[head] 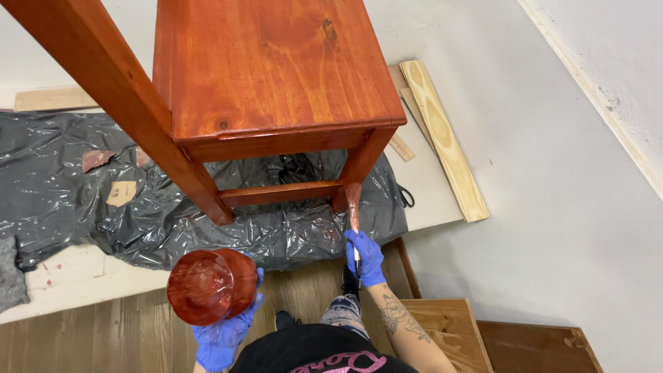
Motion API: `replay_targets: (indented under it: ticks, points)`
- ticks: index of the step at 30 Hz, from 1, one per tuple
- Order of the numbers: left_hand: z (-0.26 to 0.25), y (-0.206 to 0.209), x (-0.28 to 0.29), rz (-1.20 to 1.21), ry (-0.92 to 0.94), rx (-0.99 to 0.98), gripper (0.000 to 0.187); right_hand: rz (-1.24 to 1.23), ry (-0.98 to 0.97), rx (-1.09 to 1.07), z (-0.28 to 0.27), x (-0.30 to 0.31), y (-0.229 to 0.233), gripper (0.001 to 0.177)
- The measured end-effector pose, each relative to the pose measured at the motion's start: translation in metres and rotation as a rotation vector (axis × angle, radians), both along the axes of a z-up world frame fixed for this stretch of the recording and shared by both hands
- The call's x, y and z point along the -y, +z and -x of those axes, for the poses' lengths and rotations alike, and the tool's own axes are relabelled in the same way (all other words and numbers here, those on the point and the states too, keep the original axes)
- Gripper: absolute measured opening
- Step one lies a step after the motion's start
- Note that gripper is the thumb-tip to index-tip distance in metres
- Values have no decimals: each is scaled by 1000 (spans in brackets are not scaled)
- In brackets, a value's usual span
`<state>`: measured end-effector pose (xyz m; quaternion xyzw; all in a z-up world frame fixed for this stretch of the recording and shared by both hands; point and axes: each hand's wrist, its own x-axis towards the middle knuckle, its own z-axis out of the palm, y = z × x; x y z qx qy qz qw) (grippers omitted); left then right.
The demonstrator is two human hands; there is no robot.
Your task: The person applies stain to a wooden chair using a paintbrush and a container of liquid. They brush the stain onto the legs, seat, and frame of the chair, occasionally dipping the brush into the bowl held in their hand.
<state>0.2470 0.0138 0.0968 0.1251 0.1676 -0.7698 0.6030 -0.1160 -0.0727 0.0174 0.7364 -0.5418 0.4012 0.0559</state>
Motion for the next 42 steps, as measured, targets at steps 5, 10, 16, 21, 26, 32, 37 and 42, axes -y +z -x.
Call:
replay_targets:
  ticks: [5, 10, 16, 21, 26, 32, 37, 42]
  points:
    - [-4, -12, -12, -187, -54, 0, 99, -51, 45, 32, 8, -3, -17, 26]
    - [-10, -6, -27, -107, 32, 3, 98, -214, 6, 99, 14, -5, -58, 41]
    - [-9, 0, -34, -11, 83, 8, 97, -396, 194, 267, 2, -7, -18, 37]
    - [-8, -9, -28, 29, -18, -83, 104, -562, 283, 438, 9, -24, 39, 31]
    - [1, 5, -23, 4, -59, -121, 99, -636, 291, 454, 14, -28, 29, 35]
    - [0, -5, -32, 52, -51, -55, 101, -483, 236, 289, 13, 6, 28, 7]
    - [-9, -5, -48, 65, -2, -126, 99, -316, 324, 320, -22, -13, 61, 18]
    - [-21, -26, -63, 12, 51, -67, 99, -454, 489, 55, -79, -28, 62, 13]
